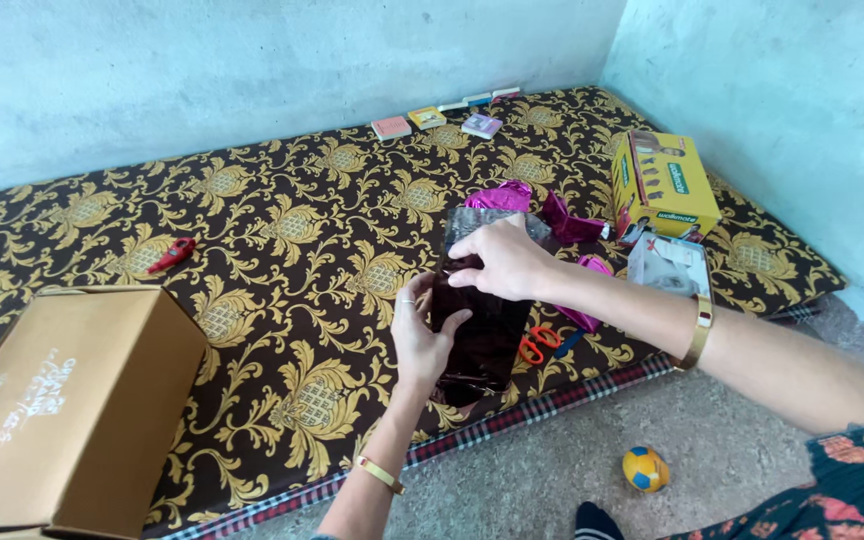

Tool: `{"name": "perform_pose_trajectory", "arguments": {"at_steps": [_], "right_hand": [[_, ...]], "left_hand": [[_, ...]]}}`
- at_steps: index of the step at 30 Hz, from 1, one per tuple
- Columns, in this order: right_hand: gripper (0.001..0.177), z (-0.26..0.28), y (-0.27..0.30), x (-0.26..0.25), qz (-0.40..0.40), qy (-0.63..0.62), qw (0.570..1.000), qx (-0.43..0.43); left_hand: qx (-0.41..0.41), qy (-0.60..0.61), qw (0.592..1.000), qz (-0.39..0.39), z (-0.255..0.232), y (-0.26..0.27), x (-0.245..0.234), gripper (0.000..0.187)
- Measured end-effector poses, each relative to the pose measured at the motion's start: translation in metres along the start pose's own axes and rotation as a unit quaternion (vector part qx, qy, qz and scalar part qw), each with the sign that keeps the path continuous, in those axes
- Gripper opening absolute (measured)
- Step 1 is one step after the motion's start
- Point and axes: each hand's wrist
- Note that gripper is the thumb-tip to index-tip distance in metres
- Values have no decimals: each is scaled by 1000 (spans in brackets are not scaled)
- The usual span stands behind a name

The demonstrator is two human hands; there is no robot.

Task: The person wraps a rectangular object with brown wrapping paper on a patterned mat. They use clear tape to secure the paper and scissors to cut the tape. The person folds the paper edges and tapes them down to complete the wrapping.

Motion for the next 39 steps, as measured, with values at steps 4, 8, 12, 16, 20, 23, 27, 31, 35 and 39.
{"name": "perform_pose_trajectory", "arguments": {"at_steps": [4,8,12,16,20,23,27,31,35,39], "right_hand": [[37,-2,5,3,-19,-41,998,-37],[28,5,13,4,-16,-42,997,-60],[23,10,26,11,-15,-35,994,-104],[22,14,29,19,10,-44,999,-29],[20,7,19,20,-13,-56,998,-31],[22,2,10,19,-52,-69,992,-92],[24,2,5,19,-47,-94,991,-80],[23,2,3,17,-45,-84,994,-44],[25,0,2,15,-58,-74,994,-51],[24,-1,1,15,-80,-76,992,-66]], "left_hand": [[-21,-38,999,18,2,2,-6,71],[17,-14,1000,-3,8,-1,-5,69],[22,-1,1000,-2,21,-3,-3,66],[28,-18,999,-9,23,-1,-4,66],[38,-70,997,-12,21,-3,-12,67],[15,-67,998,4,19,-7,-16,64],[-5,-59,997,51,19,-8,-21,60],[-41,-42,996,60,21,-9,-15,54],[-57,3,997,46,23,-9,-12,47],[-75,12,996,38,21,-12,-15,38]]}}
Point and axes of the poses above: each hand's wrist, its own y-axis away from the middle knuckle, its own x-axis out of the palm, z = x × y, and after that the axes turned 13 degrees about -y, right-handed
